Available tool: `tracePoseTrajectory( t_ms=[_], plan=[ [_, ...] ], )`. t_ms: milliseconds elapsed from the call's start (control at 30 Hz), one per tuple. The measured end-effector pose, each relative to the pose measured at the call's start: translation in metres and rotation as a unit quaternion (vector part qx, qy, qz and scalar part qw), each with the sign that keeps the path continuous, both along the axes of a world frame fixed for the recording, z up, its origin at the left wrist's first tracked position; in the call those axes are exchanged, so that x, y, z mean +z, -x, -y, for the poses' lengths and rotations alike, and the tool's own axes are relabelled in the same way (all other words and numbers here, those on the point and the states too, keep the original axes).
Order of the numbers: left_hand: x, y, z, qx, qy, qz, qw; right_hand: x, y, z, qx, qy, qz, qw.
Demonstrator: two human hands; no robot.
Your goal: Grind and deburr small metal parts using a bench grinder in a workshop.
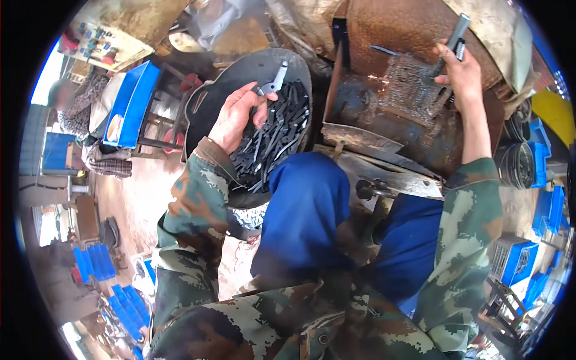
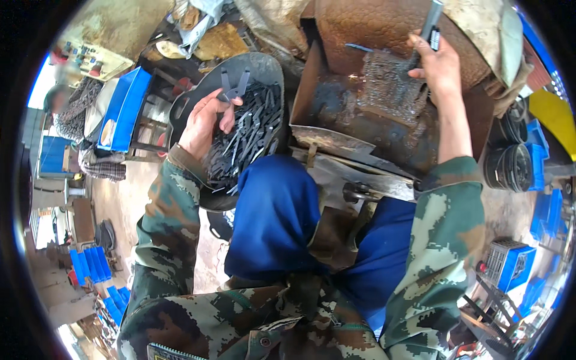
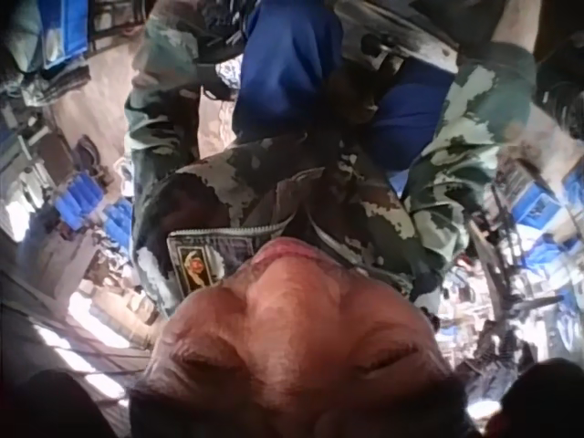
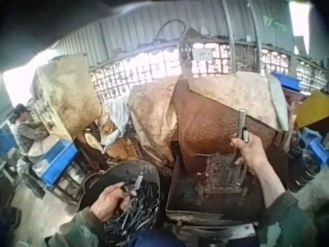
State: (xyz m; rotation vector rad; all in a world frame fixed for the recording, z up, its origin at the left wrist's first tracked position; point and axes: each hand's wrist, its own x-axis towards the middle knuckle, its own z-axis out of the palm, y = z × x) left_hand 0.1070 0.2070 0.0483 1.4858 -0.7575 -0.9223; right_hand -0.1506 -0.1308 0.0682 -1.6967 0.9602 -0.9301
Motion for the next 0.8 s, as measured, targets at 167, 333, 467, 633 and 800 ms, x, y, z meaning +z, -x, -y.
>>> tracePoseTrajectory(
  t_ms=[167, 333, 467, 633, 800],
  plan=[
    [0.027, 0.041, 0.053, -0.057, 0.018, -0.079, 0.995, -0.006, -0.004, 0.004, 0.003, 0.003, -0.007, 1.0],
    [0.053, 0.096, 0.118, -0.116, 0.123, -0.027, 0.985, 0.005, -0.011, -0.003, 0.0, 0.005, 0.022, 1.0],
    [0.065, 0.13, 0.188, -0.113, 0.117, 0.162, 0.973, -0.003, 0.005, 0.013, -0.005, 0.027, -0.024, 0.999],
    [0.053, 0.148, 0.209, -0.044, 0.161, 0.087, 0.982, -0.008, 0.003, 0.018, 0.001, 0.029, -0.035, 0.999],
    [0.024, 0.132, 0.197, 0.004, 0.045, 0.163, 0.986, 0.003, -0.007, -0.001, 0.012, -0.012, -0.044, 0.999]
  ],
)
